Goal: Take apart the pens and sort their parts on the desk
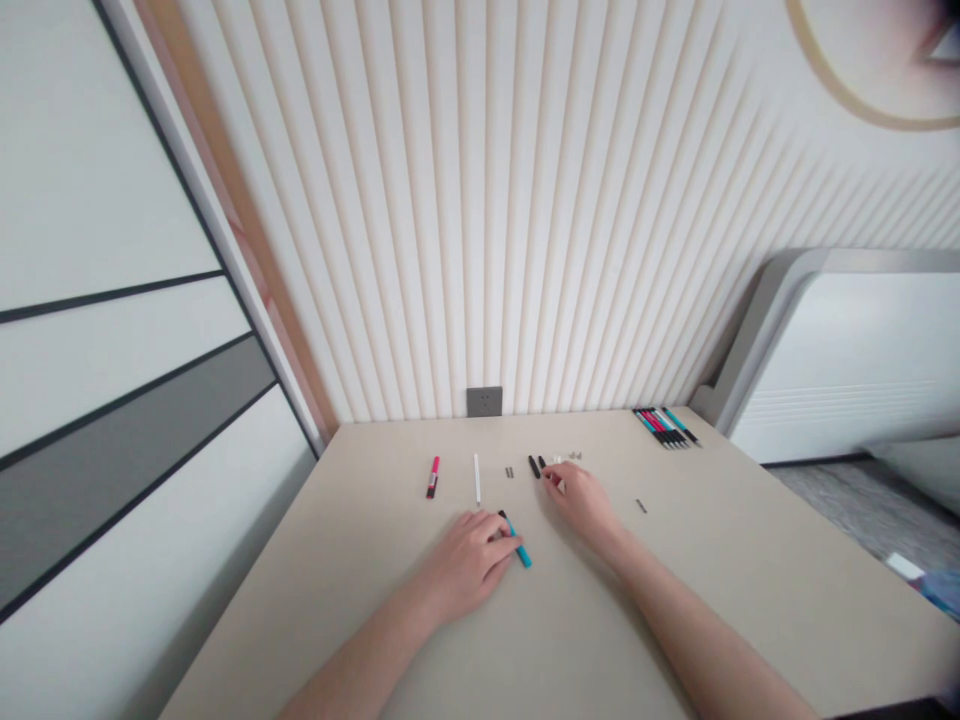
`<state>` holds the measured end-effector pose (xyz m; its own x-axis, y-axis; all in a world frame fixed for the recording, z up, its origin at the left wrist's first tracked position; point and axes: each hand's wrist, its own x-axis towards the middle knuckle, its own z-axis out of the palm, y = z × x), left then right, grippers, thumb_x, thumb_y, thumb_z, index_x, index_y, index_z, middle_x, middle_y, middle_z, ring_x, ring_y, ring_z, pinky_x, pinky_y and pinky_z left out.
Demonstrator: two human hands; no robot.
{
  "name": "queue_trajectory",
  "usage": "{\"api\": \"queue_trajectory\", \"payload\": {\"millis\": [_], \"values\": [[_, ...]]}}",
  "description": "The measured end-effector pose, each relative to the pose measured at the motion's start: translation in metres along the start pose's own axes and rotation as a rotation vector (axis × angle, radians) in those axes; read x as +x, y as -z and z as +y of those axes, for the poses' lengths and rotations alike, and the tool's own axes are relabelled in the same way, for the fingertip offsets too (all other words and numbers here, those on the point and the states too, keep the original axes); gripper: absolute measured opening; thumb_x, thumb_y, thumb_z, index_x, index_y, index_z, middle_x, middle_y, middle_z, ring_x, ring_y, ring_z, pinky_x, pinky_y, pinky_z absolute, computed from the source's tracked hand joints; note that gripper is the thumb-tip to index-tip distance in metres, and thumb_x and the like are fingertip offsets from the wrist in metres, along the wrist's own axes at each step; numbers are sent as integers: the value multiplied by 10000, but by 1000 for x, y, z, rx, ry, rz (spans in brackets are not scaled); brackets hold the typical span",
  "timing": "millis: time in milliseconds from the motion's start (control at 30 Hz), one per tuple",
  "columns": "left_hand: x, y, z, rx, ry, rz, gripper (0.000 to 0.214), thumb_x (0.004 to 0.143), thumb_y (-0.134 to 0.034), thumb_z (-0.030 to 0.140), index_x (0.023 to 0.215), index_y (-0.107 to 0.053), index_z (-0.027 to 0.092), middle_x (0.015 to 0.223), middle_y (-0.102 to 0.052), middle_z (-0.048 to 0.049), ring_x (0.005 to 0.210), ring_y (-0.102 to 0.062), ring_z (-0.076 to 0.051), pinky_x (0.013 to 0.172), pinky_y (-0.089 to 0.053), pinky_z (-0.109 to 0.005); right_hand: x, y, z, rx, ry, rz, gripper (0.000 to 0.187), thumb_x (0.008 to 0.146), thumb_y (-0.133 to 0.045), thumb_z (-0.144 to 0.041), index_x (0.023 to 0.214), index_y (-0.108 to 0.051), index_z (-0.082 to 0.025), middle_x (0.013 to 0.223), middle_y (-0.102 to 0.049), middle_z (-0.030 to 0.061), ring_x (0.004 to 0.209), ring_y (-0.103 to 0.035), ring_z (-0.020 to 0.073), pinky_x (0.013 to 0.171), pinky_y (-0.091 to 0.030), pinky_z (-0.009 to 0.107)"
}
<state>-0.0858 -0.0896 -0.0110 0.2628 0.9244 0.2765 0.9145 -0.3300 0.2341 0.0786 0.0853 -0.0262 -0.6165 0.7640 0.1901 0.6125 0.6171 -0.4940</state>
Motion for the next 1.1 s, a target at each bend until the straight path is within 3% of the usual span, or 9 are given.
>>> {"api": "queue_trajectory", "payload": {"millis": [133, 267, 433, 633, 733, 867, 967, 1100], "values": [[-1, 0, 0, 24, -6, -2, 307, 915, -516, 144, 1175, -627, 263, 1026, -610, -49, 975, -570, -207, 877, -463, -368, -20, -8, -31, 64, 133, -151, 274, 891, -491, -274, 1063, -695, -208, 885, -724, 45, 817, -651, 174, 762, -435, 255], [0, -1, -2, 54, -13, -19, 266, 920, -509, 146, 1139, -633, 234, 1020, -621, -57, 958, -574, -211, 855, -471, -371, -30, -13, -46, 84, 177, -221, 323, 887, -480, -241, 1154, -659, -213, 987, -732, 56, 873, -662, 173, 802, -434, 249], [1, 0, -1, 51, -9, -7, 170, 939, -512, 206, 1052, -639, 211, 998, -644, -56, 962, -583, -214, 854, -465, -371, -31, -12, -47, 71, 178, -219, 309, 897, -476, -241, 1131, -673, -200, 1027, -716, 86, 944, -650, 194, 833, -429, 263], [0, 2, 1, 31, 15, 7, 228, 882, -629, 380, 1044, -624, 219, 1015, -642, -56, 976, -587, -236, 861, -464, -390, -30, -14, -44, 113, 148, -183, 168, 873, -541, -239, 964, -673, -186, 945, -658, 72, 815, -631, 173, 737, -433, 255], [0, -2, -1, 32, 59, 29, 194, 890, -618, 349, 1021, -614, 206, 986, -639, -55, 939, -597, -230, 853, -475, -387, -29, -15, -42, 151, 141, -192, 113, 854, -565, -212, 897, -664, -180, 923, -634, 59, 816, -619, 163, 747, -433, 247], [0, -8, -8, 15, 138, 44, 95, 915, -570, 239, 994, -609, 203, 963, -639, -43, 927, -604, -217, 861, -486, -377, -27, -8, -39, 198, 193, -245, 197, 840, -565, -173, 1003, -677, -180, 968, -620, 59, 787, -604, 145, 736, -441, 235], [0, -8, -13, -36, 185, 78, 116, 936, -525, 186, 1009, -611, 213, 970, -640, -35, 935, -602, -204, 861, -493, -358, -26, -1, -38, 227, 241, -290, 176, 816, -588, -150, 950, -694, -192, 914, -613, 37, 756, -588, 135, 715, -440, 226], [1, -5, -16, -92, 236, 185, 152, 944, -503, 169, 1045, -608, 216, 979, -636, -37, 949, -592, -205, 863, -497, -362, -23, 3, -36, 310, 241, -208, 108, 850, -594, -221, 899, -685, -191, 859, -634, 21, 732, -571, 139, 696, -439, 246]]}}
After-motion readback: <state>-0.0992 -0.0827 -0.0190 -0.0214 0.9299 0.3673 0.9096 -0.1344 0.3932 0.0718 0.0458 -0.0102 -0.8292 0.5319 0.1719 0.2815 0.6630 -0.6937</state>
